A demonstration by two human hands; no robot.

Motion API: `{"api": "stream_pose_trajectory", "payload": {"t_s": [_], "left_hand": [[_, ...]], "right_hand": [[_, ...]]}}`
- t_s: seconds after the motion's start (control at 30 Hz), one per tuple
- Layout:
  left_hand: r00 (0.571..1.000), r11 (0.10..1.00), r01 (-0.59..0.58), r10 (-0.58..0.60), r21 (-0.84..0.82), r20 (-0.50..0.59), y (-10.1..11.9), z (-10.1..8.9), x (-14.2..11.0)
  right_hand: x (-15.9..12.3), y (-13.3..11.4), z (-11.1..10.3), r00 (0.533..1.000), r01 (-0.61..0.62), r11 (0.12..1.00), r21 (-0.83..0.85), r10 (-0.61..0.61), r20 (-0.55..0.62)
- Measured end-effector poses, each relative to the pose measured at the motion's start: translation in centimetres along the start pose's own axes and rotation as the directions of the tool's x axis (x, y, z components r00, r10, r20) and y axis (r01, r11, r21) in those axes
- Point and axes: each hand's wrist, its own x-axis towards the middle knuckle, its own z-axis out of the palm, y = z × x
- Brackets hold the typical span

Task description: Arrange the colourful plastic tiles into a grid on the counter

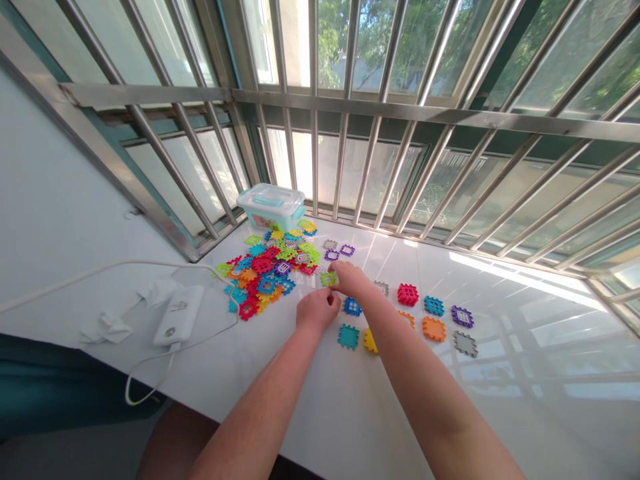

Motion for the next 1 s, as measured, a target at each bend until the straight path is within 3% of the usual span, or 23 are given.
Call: {"api": "stream_pose_trajectory", "payload": {"t_s": [0.13,0.23,0.33,0.43,0.67,1.0], "left_hand": [[1.0,1.0,-0.002,0.002,-0.006,0.003,0.0,0.0,0.0],[1.0,1.0,-0.008,0.008,-0.012,0.006,0.0,0.0,0.0],[1.0,1.0,-0.014,0.014,-0.009,0.008,0.0,0.0,-0.1],[1.0,1.0,-0.013,0.013,-0.003,0.011,-0.1,0.0,-0.1],[1.0,1.0,-0.019,0.019,0.023,-0.003,-0.1,0.3,0.0],[1.0,0.999,-0.011,0.011,0.042,-0.011,0.1,0.2,0.0]], "right_hand": [[-0.2,0.4,-0.5,0.999,0.049,0.999,0.002,-0.049,0.004],[-1.0,1.4,-1.5,0.994,0.059,0.998,0.022,-0.057,-0.091],[-2.5,3.3,-2.8,0.969,-0.01,0.996,0.084,0.03,-0.245],[-4.5,5.1,-3.9,0.935,-0.125,0.984,0.129,0.16,-0.315],[-7.4,5.9,-3.4,0.934,-0.222,0.971,0.092,0.239,-0.265],[-7.1,4.5,-2.4,0.958,-0.22,0.974,0.059,0.227,-0.176]]}}
